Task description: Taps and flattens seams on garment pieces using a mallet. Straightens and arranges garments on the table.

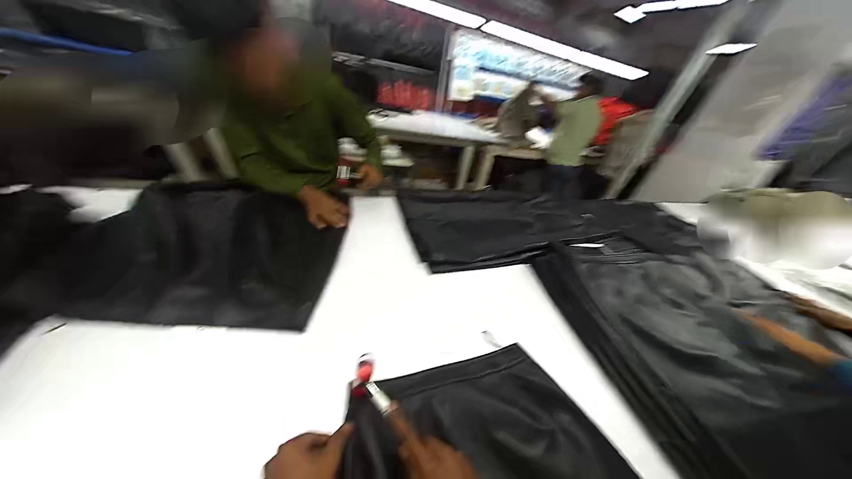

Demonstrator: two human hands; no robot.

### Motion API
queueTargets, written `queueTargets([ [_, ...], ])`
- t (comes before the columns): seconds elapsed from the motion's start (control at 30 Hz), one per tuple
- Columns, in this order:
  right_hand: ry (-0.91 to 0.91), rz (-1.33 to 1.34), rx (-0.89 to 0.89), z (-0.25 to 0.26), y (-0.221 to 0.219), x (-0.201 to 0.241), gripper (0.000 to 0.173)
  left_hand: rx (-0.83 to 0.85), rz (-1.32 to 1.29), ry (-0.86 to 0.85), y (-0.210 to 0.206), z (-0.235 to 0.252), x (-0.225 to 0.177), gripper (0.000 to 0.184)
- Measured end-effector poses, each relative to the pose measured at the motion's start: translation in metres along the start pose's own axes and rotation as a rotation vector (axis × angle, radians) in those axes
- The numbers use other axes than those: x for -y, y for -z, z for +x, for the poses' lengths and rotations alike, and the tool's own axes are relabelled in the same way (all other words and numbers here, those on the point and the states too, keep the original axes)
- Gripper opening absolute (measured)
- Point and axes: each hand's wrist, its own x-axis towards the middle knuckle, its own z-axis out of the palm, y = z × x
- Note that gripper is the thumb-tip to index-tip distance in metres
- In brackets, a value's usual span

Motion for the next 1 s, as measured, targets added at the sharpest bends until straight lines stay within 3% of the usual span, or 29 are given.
queueTargets([
  [0.17, 0.136, 0.014, -0.086, 0.007, -0.009, -0.014, 0.054, -0.056, 0.065, 0.219, -0.004, 0.001, -0.016, 0.037],
  [0.3, 0.331, 0.148, -0.465, -0.003, 0.009, -0.004, 0.049, -0.048, 0.061, 0.251, -0.003, 0.001, -0.018, 0.034],
  [0.37, 0.355, 0.176, -0.547, -0.006, 0.012, 0.003, 0.049, -0.042, 0.063, 0.257, -0.003, 0.001, -0.019, 0.034],
  [0.4, 0.333, 0.143, -0.493, -0.003, 0.006, 0.002, 0.049, -0.043, 0.074, 0.258, -0.002, 0.002, -0.019, 0.035],
  [0.5, 0.199, 0.008, -0.098, 0.012, 0.002, -0.005, 0.054, -0.031, 0.081, 0.257, -0.005, 0.0, -0.019, 0.035],
  [0.63, 0.365, 0.164, -0.454, 0.002, 0.014, 0.006, 0.049, -0.035, 0.06, 0.249, -0.002, 0.002, -0.019, 0.035],
  [0.67, 0.365, 0.145, -0.47, -0.001, 0.008, 0.003, 0.049, -0.03, 0.06, 0.255, -0.002, 0.001, -0.019, 0.034],
  [0.77, 0.279, -0.008, -0.205, 0.003, -0.008, -0.011, 0.053, -0.022, 0.071, 0.258, -0.003, -0.001, -0.019, 0.034],
  [0.8, 0.293, 0.024, -0.196, 0.003, -0.003, -0.01, 0.053, -0.019, 0.07, 0.254, -0.003, -0.001, -0.02, 0.034],
  [0.9, 0.363, 0.146, -0.391, -0.014, 0.008, 0.005, 0.048, -0.012, 0.053, 0.26, 0.0, 0.002, -0.018, 0.034],
  [0.93, 0.348, 0.123, -0.384, -0.017, 0.004, 0.004, 0.048, -0.011, 0.048, 0.263, 0.0, 0.002, -0.018, 0.034],
  [1.0, 0.266, -0.003, -0.199, -0.014, -0.006, -0.005, 0.052, -0.016, 0.057, 0.259, -0.001, 0.001, -0.017, 0.033],
])
